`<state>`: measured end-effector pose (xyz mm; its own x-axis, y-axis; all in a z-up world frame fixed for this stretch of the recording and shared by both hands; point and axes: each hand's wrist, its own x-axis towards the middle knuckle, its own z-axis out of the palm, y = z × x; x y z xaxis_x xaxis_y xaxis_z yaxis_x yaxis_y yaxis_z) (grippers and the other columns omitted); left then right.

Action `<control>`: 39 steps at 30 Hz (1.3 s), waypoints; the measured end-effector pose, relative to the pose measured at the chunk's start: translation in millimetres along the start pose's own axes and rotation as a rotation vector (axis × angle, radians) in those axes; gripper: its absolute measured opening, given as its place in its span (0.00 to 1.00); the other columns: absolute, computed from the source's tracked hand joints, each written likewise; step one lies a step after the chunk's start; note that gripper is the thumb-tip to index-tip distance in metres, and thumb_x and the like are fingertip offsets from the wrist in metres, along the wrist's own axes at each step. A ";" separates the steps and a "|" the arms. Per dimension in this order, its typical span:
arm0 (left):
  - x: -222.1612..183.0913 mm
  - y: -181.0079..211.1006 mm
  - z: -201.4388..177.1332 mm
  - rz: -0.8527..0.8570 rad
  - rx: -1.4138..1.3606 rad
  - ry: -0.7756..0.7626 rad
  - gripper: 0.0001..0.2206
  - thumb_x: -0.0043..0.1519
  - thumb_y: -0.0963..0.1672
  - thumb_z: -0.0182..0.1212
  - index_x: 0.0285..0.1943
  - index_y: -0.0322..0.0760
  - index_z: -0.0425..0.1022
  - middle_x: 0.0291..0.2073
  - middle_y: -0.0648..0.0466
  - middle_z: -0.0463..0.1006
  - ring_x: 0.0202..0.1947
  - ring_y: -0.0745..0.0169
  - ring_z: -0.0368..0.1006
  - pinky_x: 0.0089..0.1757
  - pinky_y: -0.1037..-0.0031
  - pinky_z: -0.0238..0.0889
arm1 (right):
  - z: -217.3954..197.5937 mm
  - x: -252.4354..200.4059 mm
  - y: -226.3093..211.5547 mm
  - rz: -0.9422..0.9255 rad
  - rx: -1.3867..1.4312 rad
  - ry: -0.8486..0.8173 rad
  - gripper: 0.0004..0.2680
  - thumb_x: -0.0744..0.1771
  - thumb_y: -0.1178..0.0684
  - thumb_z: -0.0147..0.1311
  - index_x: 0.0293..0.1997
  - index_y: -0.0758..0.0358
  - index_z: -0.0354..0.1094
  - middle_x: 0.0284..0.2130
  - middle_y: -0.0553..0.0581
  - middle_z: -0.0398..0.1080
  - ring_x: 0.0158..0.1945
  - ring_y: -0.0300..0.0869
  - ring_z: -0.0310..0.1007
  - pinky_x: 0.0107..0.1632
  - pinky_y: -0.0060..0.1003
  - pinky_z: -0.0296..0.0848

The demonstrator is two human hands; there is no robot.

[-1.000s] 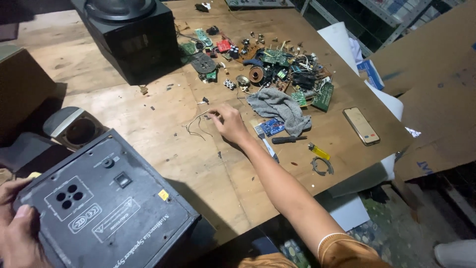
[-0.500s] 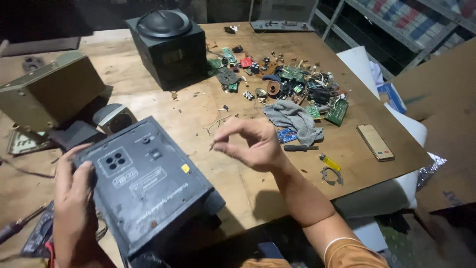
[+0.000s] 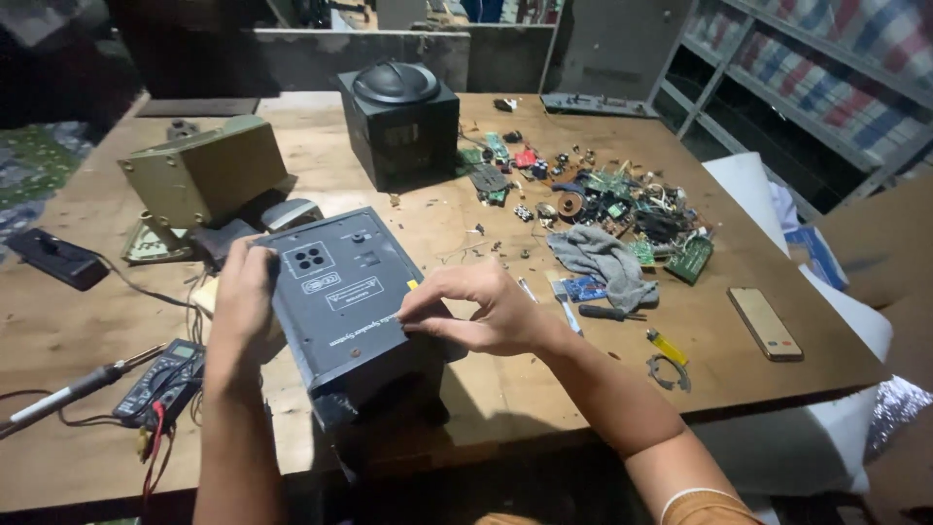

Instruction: Reassembling the back panel of a speaker by aligning the metal plate and fastening it with screws using a screwdriver.

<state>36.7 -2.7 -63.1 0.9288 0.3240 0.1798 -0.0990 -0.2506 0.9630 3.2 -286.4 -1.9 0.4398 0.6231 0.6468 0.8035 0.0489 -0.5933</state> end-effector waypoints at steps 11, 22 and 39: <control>4.1 3.7 1.6 -0.100 0.022 -0.009 0.19 0.65 0.50 0.47 0.59 0.37 0.72 0.52 0.39 0.74 0.60 0.44 0.68 0.62 0.53 0.53 | -4.1 1.8 1.0 0.008 -0.128 0.001 0.07 0.66 0.64 0.60 0.44 0.59 0.79 0.40 0.57 0.81 0.40 0.48 0.82 0.43 0.41 0.79; -2.1 11.4 2.0 -0.115 0.001 -0.008 0.19 0.64 0.50 0.46 0.60 0.38 0.71 0.49 0.38 0.73 0.57 0.43 0.68 0.60 0.53 0.54 | -0.6 1.7 7.6 0.022 -0.071 -0.013 0.07 0.66 0.63 0.62 0.44 0.56 0.80 0.40 0.54 0.82 0.41 0.46 0.82 0.44 0.39 0.79; -3.9 19.3 5.4 -0.151 -0.031 -0.006 0.20 0.63 0.50 0.48 0.60 0.40 0.71 0.48 0.39 0.72 0.55 0.43 0.68 0.57 0.52 0.56 | -4.9 4.6 -1.2 -0.065 -0.174 -0.105 0.03 0.66 0.63 0.60 0.40 0.61 0.77 0.38 0.57 0.80 0.38 0.50 0.80 0.42 0.40 0.78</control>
<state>33.0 -13.8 -46.3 0.9360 0.3506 0.0315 0.0308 -0.1709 0.9848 6.2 -287.4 4.2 0.3478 0.7016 0.6219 0.8900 -0.0384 -0.4543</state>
